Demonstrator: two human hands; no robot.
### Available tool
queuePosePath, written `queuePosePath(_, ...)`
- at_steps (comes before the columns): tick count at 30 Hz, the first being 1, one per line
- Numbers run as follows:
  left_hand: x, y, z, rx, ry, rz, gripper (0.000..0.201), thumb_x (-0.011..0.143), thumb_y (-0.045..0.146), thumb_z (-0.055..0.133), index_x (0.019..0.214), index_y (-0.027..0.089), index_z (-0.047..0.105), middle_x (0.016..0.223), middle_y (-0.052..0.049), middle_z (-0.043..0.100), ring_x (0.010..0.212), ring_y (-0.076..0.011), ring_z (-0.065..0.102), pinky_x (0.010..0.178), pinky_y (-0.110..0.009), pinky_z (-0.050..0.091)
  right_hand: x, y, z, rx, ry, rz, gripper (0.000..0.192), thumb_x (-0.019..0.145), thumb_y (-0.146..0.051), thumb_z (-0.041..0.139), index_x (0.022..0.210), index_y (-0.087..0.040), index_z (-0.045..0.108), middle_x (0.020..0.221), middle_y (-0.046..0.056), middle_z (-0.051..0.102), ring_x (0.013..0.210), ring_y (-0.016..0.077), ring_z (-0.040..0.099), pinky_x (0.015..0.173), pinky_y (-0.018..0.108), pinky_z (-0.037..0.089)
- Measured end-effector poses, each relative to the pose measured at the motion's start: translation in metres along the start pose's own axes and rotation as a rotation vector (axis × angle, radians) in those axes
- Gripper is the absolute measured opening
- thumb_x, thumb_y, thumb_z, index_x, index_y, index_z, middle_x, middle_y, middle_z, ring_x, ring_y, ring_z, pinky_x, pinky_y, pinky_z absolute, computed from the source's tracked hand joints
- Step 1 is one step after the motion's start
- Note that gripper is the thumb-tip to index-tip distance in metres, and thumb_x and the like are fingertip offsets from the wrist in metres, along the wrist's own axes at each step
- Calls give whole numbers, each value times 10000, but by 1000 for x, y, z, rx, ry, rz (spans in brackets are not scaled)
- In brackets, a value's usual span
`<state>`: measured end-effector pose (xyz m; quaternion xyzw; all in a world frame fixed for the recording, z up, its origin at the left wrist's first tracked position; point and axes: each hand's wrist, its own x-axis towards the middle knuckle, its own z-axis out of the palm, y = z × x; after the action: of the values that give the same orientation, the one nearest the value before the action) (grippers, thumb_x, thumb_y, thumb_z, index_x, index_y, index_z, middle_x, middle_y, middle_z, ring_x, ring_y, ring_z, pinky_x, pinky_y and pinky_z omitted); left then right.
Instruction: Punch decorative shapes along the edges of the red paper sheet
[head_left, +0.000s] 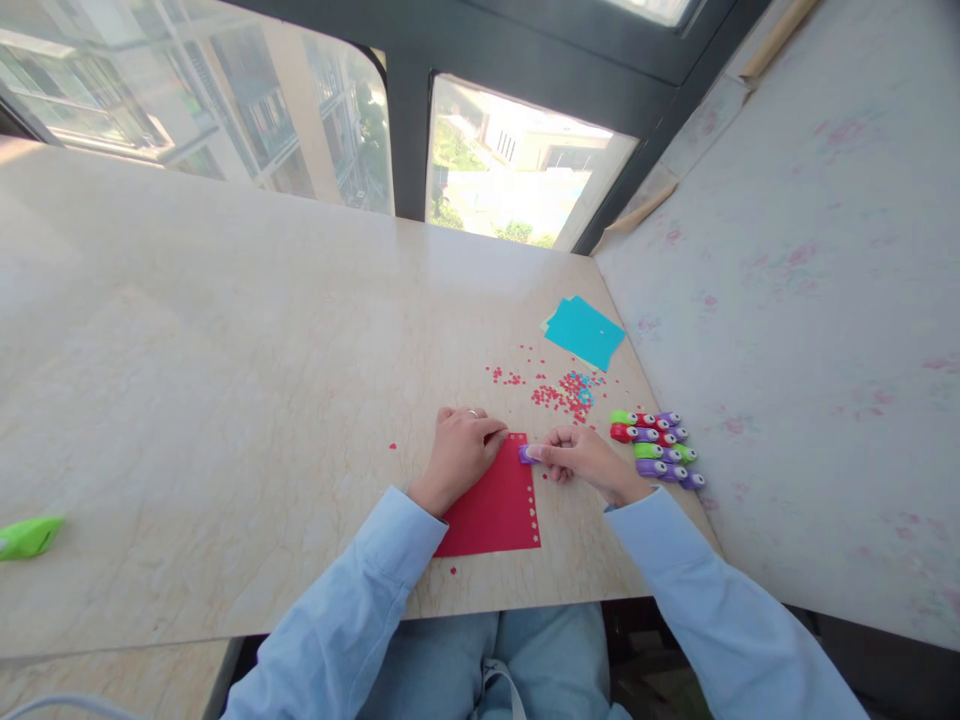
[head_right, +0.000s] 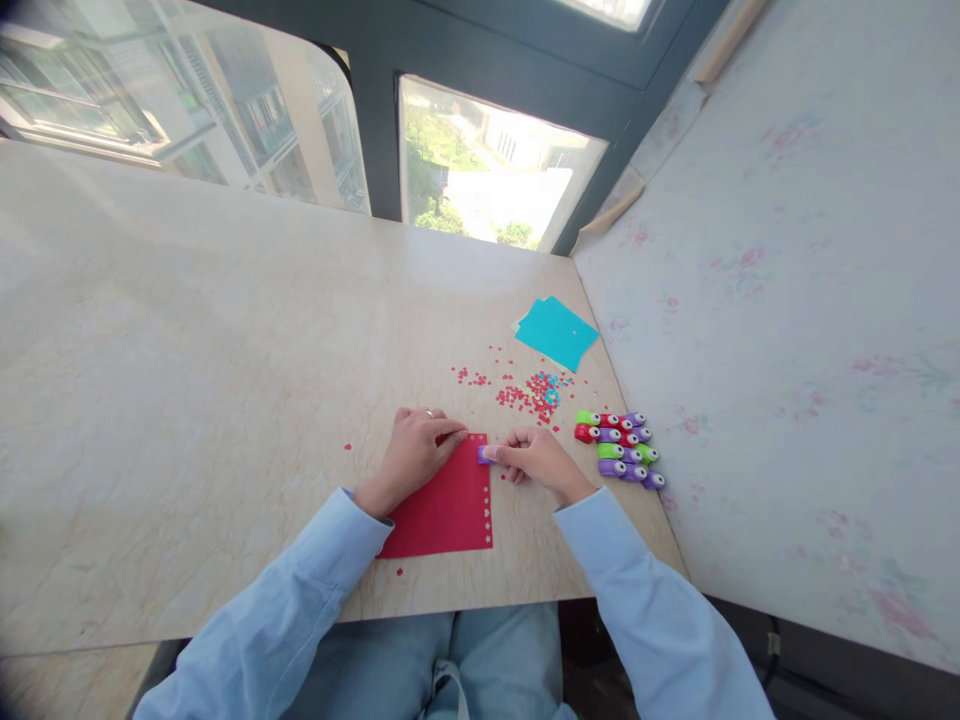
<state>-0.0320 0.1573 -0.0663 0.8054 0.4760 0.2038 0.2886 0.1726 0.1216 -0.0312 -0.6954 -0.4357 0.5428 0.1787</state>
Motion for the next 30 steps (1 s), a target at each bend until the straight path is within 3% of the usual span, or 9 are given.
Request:
queuePosePath(14,1,-1,1,26,-8,-6,257,933,280,505,877,254,755,883,-38,720,870,-170,603,844,-347,293,3,-9,-1,-11,-25,64,412,580,-462,838,575,-143,577,502,13,599,437,77,507,430,189,386)
queuePosePath(30,0,-2,1,14,17,23,250,927,293,507,874,252,749,883,-32,715,868,-169,605,851,-342,303,8,-3,0,10,1,81,449,535,-459,871,562,-145,552,489,6,595,412,64,484,402,176,356)
